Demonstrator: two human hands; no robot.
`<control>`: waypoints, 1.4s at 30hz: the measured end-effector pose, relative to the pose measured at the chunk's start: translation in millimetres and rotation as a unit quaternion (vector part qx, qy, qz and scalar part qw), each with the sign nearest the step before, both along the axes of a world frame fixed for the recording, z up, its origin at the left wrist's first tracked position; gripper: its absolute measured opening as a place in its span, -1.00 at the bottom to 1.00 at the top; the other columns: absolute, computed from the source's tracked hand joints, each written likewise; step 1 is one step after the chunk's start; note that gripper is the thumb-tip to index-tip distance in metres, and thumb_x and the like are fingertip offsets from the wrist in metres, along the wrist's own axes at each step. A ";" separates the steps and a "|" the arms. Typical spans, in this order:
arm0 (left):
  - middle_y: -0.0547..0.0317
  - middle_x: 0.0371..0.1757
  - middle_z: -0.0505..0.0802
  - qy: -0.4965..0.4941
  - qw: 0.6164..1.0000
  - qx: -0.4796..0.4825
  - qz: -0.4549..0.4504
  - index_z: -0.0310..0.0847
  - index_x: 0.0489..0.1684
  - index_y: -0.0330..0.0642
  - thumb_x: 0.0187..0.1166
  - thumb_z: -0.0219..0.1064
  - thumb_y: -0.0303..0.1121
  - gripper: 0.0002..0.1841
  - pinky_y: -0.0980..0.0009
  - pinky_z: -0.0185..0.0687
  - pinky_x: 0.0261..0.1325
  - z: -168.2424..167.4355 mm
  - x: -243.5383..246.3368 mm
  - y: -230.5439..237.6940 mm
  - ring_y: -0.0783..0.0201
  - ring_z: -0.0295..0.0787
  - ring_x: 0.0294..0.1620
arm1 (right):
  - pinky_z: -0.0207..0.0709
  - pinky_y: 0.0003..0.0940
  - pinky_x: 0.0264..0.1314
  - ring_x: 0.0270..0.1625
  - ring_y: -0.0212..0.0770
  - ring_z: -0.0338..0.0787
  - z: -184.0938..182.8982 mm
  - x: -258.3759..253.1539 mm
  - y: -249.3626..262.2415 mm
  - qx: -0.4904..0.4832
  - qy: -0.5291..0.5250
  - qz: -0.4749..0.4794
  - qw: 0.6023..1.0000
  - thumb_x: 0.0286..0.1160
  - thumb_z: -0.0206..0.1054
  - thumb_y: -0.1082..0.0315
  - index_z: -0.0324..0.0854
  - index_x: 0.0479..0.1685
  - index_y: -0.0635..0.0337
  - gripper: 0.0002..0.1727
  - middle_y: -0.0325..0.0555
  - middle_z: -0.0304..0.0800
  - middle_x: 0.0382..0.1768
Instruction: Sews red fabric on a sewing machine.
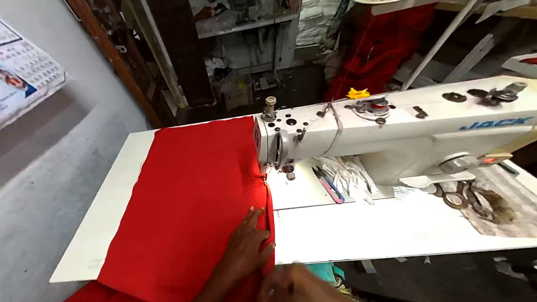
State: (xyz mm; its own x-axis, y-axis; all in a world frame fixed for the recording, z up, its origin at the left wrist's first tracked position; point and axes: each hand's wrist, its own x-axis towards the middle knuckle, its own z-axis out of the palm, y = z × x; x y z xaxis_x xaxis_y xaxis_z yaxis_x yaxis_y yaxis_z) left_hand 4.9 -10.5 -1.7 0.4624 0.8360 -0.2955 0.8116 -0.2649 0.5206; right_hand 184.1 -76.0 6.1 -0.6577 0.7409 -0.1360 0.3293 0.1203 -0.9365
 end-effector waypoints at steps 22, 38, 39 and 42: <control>-0.38 0.37 0.74 -0.196 0.962 0.174 0.073 0.75 -0.35 -0.42 0.64 0.23 -0.50 -0.78 -0.10 0.39 0.65 -40.0 26.6 -78.7 -0.25 0.62 0.53 | 0.68 -0.32 -0.42 -0.47 -0.22 0.71 -63.5 -32.5 95.6 0.302 -0.174 -0.387 0.853 0.46 0.36 0.41 0.90 0.02 0.24 -0.73 -0.05 0.71 -0.32; -0.07 0.41 0.78 -0.233 0.956 0.172 -0.038 0.66 0.21 -0.37 0.91 -0.18 -0.15 -0.48 -0.25 -0.11 0.84 -50.4 -15.6 -10.7 0.03 0.46 0.71 | 0.76 -0.11 -0.09 -0.15 0.06 0.87 -22.2 -32.6 73.9 0.189 -0.288 -0.304 0.888 0.54 0.31 0.50 0.87 -0.02 0.34 -0.77 0.18 0.80 -0.14; -0.06 0.45 0.75 -0.232 0.959 0.154 -0.046 0.59 0.35 -0.39 0.90 -0.18 -0.11 -0.46 -0.23 -0.16 0.86 -49.2 -20.1 -4.7 0.07 0.43 0.72 | 0.75 -0.13 -0.10 -0.16 0.05 0.87 -22.0 -32.1 73.6 0.195 -0.292 -0.302 0.886 0.55 0.30 0.49 0.88 -0.04 0.32 -0.78 0.16 0.81 -0.16; 0.02 0.57 0.67 -0.212 0.966 0.126 -0.073 0.39 0.61 -0.33 0.89 -0.15 -0.05 -0.42 -0.14 -0.21 0.90 -45.7 -31.4 16.0 0.21 0.37 0.75 | 0.77 -0.12 -0.24 -0.29 0.04 0.88 -35.6 -32.4 76.6 0.271 -0.266 -0.318 0.869 0.47 0.37 0.50 0.89 -0.20 0.32 -0.84 0.14 0.81 -0.29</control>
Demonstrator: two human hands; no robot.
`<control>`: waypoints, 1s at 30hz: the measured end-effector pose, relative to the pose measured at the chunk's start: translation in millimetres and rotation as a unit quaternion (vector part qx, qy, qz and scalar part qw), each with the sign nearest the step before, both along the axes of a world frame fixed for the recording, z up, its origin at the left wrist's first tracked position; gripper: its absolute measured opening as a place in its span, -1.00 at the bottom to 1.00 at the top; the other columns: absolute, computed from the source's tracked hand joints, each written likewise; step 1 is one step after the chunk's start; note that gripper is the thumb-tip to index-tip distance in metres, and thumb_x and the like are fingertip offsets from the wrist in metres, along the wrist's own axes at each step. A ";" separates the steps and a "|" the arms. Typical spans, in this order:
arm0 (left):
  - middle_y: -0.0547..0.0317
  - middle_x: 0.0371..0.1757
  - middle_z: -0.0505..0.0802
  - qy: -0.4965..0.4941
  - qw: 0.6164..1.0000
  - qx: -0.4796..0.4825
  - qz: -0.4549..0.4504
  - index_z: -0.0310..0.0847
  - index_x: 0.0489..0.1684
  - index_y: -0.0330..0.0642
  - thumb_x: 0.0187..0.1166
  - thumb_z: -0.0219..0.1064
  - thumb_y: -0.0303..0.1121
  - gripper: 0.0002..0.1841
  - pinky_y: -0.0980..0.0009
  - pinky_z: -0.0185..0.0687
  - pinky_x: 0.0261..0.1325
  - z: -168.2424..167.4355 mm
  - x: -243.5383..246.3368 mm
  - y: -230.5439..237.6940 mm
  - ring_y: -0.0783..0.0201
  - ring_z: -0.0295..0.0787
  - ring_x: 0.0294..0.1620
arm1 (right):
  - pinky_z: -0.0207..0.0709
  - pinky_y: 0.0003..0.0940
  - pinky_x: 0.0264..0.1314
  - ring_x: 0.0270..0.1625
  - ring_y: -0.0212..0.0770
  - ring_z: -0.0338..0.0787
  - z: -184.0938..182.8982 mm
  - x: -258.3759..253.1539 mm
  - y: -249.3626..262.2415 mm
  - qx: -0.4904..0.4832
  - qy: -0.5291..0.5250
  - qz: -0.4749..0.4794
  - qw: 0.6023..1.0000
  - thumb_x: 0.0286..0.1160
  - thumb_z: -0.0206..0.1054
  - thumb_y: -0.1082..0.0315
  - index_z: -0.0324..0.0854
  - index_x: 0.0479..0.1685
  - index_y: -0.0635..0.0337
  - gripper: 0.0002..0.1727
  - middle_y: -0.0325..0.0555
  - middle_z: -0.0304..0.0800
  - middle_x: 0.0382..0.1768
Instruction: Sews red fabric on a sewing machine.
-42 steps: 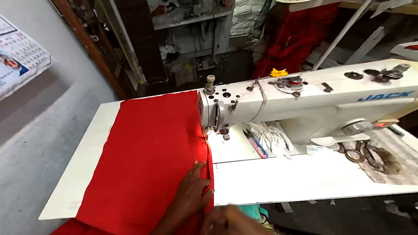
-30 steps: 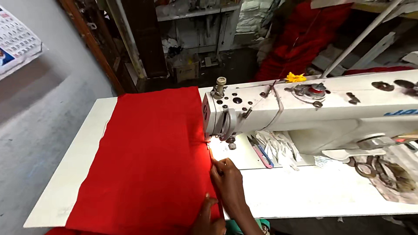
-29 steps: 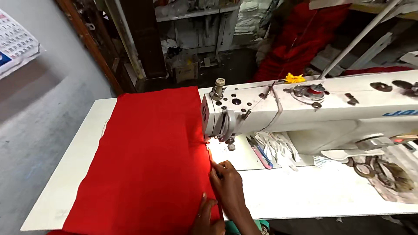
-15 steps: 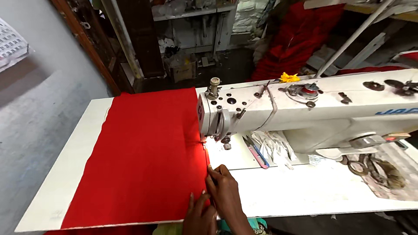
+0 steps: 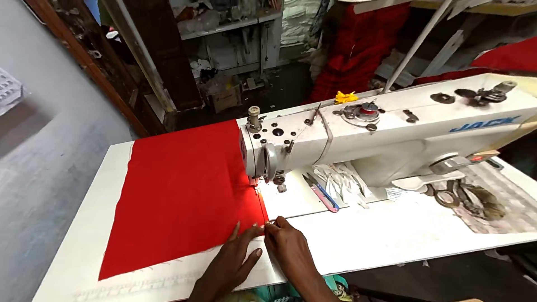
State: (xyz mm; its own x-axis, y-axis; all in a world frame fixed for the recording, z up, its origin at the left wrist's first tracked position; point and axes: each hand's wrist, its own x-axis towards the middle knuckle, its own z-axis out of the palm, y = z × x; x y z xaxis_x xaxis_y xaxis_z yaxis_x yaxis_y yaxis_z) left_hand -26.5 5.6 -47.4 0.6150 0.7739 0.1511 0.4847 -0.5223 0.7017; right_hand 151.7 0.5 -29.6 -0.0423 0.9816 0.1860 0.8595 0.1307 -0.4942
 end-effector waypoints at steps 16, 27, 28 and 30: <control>0.06 -0.02 0.86 -0.013 0.976 0.209 0.063 0.87 -0.19 -0.21 0.57 0.38 -0.34 -0.83 0.29 0.81 0.00 -9.1 20.3 83.6 0.24 0.85 -0.07 | 0.75 -0.23 -0.09 -0.22 -0.10 0.82 -27.7 44.7 63.2 0.126 0.055 0.185 0.973 0.57 0.32 0.39 0.76 -0.21 0.27 -0.85 -0.02 0.76 -0.29; 0.03 0.09 0.86 0.074 0.934 0.337 0.095 0.88 -0.16 -0.18 0.56 0.32 -0.29 -0.77 0.15 0.74 -0.15 -10.9 28.7 81.7 0.10 0.84 -0.16 | 0.74 -0.17 -0.23 -0.27 0.03 0.82 -36.6 36.4 69.3 0.214 -0.034 0.180 0.960 0.41 0.40 0.50 0.77 -0.26 0.36 -0.91 0.09 0.73 -0.33; 0.01 0.08 0.86 0.085 0.940 0.312 0.106 0.88 -0.16 -0.20 0.56 0.33 -0.29 -0.78 0.09 0.72 -0.13 -6.7 31.5 82.5 0.06 0.84 -0.12 | 0.74 -0.17 -0.23 -0.27 0.03 0.81 -36.1 35.6 71.9 0.204 -0.030 0.169 0.964 0.45 0.36 0.46 0.75 -0.26 0.37 -0.88 0.09 0.72 -0.35; -0.06 0.13 0.82 0.115 0.968 0.182 0.126 0.84 -0.20 -0.25 0.57 0.37 -0.29 -0.79 -0.04 0.70 -0.05 13.6 38.0 88.6 -0.02 0.83 -0.04 | 0.74 -0.11 -0.19 -0.23 0.07 0.84 -32.8 33.4 75.3 0.171 -0.003 0.136 0.976 0.51 0.34 0.42 0.74 -0.26 0.36 -0.85 0.11 0.75 -0.34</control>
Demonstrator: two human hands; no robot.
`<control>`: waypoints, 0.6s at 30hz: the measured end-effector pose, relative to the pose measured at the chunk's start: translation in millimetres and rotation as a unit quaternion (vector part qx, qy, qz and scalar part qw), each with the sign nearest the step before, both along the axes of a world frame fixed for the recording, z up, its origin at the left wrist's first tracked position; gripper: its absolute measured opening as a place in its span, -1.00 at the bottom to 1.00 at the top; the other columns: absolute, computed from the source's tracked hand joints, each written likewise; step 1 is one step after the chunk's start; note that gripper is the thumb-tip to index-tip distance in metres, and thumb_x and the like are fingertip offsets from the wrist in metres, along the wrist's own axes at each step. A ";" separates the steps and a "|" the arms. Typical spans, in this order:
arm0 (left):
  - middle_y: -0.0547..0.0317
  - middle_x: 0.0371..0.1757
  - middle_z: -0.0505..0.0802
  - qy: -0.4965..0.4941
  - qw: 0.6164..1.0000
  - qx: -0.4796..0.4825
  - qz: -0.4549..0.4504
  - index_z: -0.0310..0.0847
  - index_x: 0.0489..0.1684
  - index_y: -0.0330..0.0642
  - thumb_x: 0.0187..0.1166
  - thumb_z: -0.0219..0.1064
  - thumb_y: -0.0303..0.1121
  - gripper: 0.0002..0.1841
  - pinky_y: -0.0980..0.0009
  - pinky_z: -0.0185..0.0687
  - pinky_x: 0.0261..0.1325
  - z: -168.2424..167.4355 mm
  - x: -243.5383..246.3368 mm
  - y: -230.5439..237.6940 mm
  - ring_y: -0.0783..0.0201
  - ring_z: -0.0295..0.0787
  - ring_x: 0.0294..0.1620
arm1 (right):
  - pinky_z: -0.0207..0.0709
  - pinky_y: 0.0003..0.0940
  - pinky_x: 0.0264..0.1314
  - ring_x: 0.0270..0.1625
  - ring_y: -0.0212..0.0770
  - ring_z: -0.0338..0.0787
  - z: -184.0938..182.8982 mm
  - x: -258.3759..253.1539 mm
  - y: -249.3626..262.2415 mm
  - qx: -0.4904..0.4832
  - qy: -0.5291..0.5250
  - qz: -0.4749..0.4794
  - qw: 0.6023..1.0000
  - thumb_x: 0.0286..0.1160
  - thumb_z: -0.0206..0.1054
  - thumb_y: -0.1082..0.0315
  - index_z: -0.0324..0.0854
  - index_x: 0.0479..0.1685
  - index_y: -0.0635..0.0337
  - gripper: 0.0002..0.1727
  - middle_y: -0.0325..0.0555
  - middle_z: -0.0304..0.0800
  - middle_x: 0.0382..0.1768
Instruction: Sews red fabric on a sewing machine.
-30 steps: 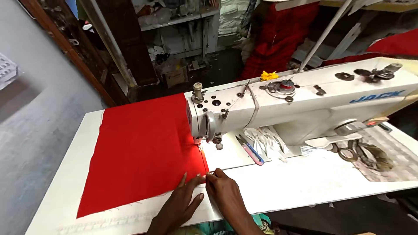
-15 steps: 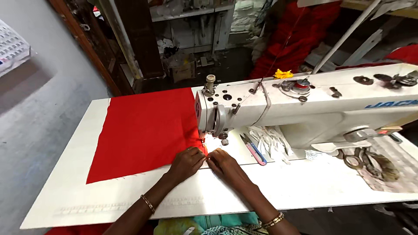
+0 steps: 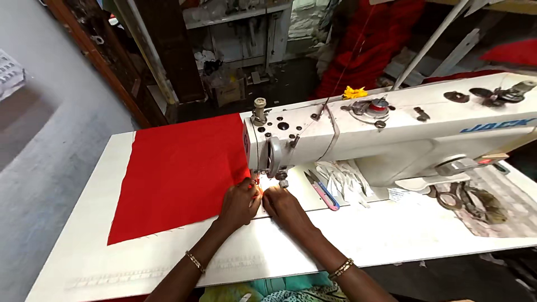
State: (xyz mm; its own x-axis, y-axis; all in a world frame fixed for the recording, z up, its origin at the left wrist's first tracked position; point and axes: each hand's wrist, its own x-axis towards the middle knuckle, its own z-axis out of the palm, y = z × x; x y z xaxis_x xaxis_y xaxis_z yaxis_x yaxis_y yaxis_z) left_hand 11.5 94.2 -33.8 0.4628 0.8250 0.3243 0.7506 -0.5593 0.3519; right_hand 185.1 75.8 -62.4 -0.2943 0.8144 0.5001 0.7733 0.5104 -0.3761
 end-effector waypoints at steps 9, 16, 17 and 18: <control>-0.17 0.19 0.74 -0.097 0.959 -0.246 0.107 0.83 -0.25 -0.35 0.45 0.58 -0.33 -0.79 0.11 0.70 0.13 22.9 -3.1 19.3 0.04 0.76 0.01 | 0.69 -0.14 -0.17 -0.18 0.08 0.75 4.2 -22.8 -22.9 -0.029 -0.010 -0.058 0.998 0.43 0.38 0.62 0.77 -0.18 0.42 -0.90 0.13 0.68 -0.26; -0.30 0.15 0.74 -0.111 0.949 -0.256 0.145 0.80 -0.29 -0.44 0.48 0.54 -0.38 -0.79 -0.12 0.57 0.17 40.1 4.3 16.6 -0.16 0.70 0.13 | 0.68 0.06 -0.02 -0.02 0.25 0.76 14.7 -35.9 -20.6 -0.103 0.008 -0.112 0.988 0.48 0.32 0.64 0.77 -0.06 0.47 -0.83 0.28 0.70 -0.13; -0.31 0.15 0.74 -0.114 0.949 -0.254 0.150 0.81 -0.28 -0.44 0.48 0.54 -0.37 -0.78 -0.13 0.56 0.17 40.3 5.5 15.8 -0.17 0.70 0.13 | 0.67 0.10 0.00 0.01 0.27 0.76 14.2 -35.6 -20.5 -0.109 0.011 -0.115 0.987 0.50 0.31 0.62 0.77 -0.03 0.46 -0.82 0.29 0.70 -0.11; -0.31 0.15 0.74 -0.113 0.950 -0.246 0.153 0.80 -0.27 -0.44 0.48 0.54 -0.36 -0.77 -0.14 0.57 0.15 38.9 6.4 15.2 -0.18 0.70 0.12 | 0.64 0.14 0.01 0.05 0.29 0.74 12.9 -34.6 -20.7 -0.111 0.012 -0.118 0.987 0.52 0.31 0.59 0.77 0.02 0.43 -0.80 0.31 0.70 -0.08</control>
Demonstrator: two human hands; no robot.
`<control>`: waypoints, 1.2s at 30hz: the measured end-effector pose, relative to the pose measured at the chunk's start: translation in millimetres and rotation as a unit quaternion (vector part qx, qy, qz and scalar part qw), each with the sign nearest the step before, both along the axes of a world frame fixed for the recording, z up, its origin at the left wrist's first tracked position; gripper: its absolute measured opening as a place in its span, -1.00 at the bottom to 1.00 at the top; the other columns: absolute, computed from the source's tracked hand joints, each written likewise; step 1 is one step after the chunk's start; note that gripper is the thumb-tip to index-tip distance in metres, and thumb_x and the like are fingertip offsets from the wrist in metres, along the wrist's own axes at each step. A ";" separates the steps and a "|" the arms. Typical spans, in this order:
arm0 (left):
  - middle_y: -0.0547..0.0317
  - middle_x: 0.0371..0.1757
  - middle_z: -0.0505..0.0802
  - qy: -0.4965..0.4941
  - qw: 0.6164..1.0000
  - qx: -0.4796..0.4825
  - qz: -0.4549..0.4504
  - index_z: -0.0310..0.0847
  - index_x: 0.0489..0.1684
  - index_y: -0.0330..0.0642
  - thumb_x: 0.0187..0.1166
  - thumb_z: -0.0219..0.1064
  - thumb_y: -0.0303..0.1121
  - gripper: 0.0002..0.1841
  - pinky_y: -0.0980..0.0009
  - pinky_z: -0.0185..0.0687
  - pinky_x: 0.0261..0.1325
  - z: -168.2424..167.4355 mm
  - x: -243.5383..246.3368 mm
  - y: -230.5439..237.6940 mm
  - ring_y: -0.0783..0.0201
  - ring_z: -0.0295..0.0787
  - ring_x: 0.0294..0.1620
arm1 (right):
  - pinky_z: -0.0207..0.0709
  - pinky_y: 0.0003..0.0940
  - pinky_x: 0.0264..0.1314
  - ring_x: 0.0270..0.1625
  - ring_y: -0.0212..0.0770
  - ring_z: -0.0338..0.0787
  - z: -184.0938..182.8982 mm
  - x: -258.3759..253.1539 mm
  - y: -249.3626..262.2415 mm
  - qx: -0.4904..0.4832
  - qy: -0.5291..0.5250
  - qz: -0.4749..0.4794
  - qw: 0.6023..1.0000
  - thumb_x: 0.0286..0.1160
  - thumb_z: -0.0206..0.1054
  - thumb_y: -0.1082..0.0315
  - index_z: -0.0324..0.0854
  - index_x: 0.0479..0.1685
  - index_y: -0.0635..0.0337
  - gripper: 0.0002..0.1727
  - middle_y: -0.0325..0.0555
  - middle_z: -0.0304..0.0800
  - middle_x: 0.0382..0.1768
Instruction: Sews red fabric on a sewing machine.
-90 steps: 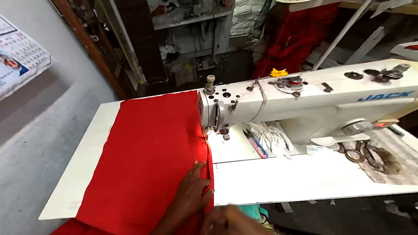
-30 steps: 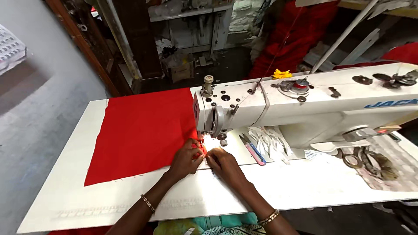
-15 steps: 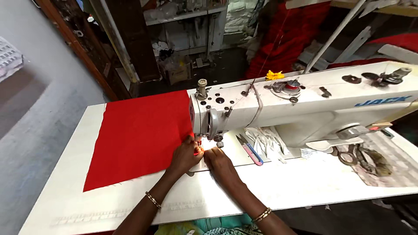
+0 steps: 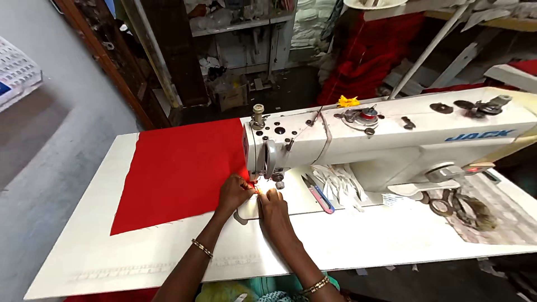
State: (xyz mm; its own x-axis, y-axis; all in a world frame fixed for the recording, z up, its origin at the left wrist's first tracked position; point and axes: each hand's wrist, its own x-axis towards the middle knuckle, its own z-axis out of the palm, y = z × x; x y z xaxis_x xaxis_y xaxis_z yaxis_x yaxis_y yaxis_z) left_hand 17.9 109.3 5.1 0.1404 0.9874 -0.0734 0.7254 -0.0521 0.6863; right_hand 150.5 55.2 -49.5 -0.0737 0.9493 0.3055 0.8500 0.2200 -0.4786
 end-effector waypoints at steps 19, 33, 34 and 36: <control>-0.36 -0.10 0.80 0.327 0.933 0.127 0.081 0.76 -0.16 -0.47 0.53 0.33 -0.69 -0.90 -0.33 0.67 -0.01 -0.6 -245.0 -119.6 -0.39 0.81 -0.05 | 0.74 -0.17 -0.05 -0.11 -0.08 0.81 -18.6 50.7 -49.4 0.011 0.199 -0.037 0.979 0.63 0.24 0.46 0.76 0.24 0.22 -0.69 0.06 0.78 0.02; -0.16 0.76 0.40 0.166 0.931 0.017 -0.323 0.82 -0.27 -0.43 0.65 0.29 0.04 -0.45 0.00 -0.21 0.90 4.7 -52.6 -26.2 -0.06 0.07 0.87 | 0.66 0.06 -0.10 -0.29 0.05 0.85 50.6 -73.0 -108.2 -0.379 0.197 0.313 0.848 0.74 0.17 0.13 0.69 -0.39 0.47 -0.49 0.19 0.81 -0.41; -0.20 0.71 0.45 0.099 0.941 0.020 -0.323 0.81 -0.28 -0.48 0.67 0.29 -0.13 -0.54 0.07 -0.05 0.87 -7.0 -55.4 -31.1 -0.04 0.16 0.83 | 0.68 -0.01 -0.15 -0.33 -0.01 0.85 51.1 -61.2 -111.3 -0.366 0.216 0.332 0.842 0.76 0.17 0.17 0.70 -0.39 0.46 -0.51 0.15 0.82 -0.43; -0.27 0.60 0.56 -0.076 0.954 0.038 -0.287 0.80 -0.26 -0.48 0.65 0.27 -0.24 -0.62 0.11 0.21 0.77 -36.0 -59.5 -51.2 0.01 0.32 0.74 | 0.78 -0.22 -0.24 -0.42 -0.21 0.86 42.9 -28.6 -99.3 -0.324 0.290 0.298 0.850 0.73 0.23 0.21 0.76 -0.25 0.38 -0.62 -0.03 0.86 -0.45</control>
State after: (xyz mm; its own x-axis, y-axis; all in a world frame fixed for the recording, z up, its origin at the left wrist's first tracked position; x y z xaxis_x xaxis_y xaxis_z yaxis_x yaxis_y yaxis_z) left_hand -41.6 58.1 -30.8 0.6632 0.7460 0.0598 0.4548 -0.4652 0.7594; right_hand 121.9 -44.2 -6.6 -0.6155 0.7793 -0.1177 0.2593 0.0593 -0.9640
